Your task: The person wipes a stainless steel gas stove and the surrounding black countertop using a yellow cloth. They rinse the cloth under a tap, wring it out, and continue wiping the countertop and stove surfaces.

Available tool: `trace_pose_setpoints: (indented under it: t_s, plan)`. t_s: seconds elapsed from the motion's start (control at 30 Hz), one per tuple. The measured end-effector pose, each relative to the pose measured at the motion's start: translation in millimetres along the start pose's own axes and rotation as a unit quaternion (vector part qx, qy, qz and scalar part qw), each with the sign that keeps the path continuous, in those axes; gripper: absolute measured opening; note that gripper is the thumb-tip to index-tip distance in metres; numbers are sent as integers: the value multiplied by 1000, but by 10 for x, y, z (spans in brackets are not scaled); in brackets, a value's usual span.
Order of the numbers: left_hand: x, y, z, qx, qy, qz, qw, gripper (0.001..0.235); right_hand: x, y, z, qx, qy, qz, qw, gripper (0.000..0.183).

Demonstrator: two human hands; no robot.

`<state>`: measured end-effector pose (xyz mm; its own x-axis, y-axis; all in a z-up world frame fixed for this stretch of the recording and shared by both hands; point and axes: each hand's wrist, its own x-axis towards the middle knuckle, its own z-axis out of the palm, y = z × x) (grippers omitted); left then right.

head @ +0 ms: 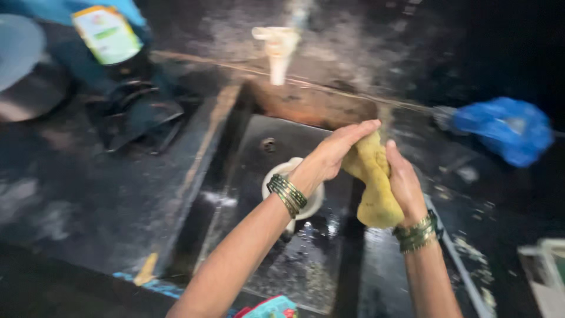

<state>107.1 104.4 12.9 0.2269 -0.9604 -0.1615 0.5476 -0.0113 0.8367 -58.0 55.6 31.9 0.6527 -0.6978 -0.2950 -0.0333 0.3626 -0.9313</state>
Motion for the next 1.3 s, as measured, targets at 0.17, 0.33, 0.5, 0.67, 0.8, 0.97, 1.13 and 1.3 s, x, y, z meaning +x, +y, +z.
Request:
trace_pose_setpoints:
  t_s: [0.17,0.33,0.5,0.67,0.8,0.97,1.13,1.3]
  plan:
    - [-472,708,-935,163,126,-86,975,62,683,182,1059,-89,-75,-105,988,43]
    - [-581,1063,-1494,245,191,-22,950,64,846,-194,1676,-373,37,-362,854,39]
    - [-360,1161,-1741,441,247,26,862,52,878,-714,2139,-467,59,-520,712,39]
    - [21,1168,-1796,504,236,35,830,57,1105,-790,2394,-517,63,-534,666,29]
    - [133,1142,-1841,513,230,22,827,60,1308,-903,2314,-448,-5,-528,722,38]
    - [235,1199,-1811,533,204,12,821,58,1454,-1094,2321,-318,-132,-402,849,56]
    - [298,1053,-1843,488,214,15,846,52,1408,-700,2044,-295,-68,-526,795,59]
    - [265,974,-1898,489,270,48,828,57,1450,119,1843,-281,55,-185,940,69]
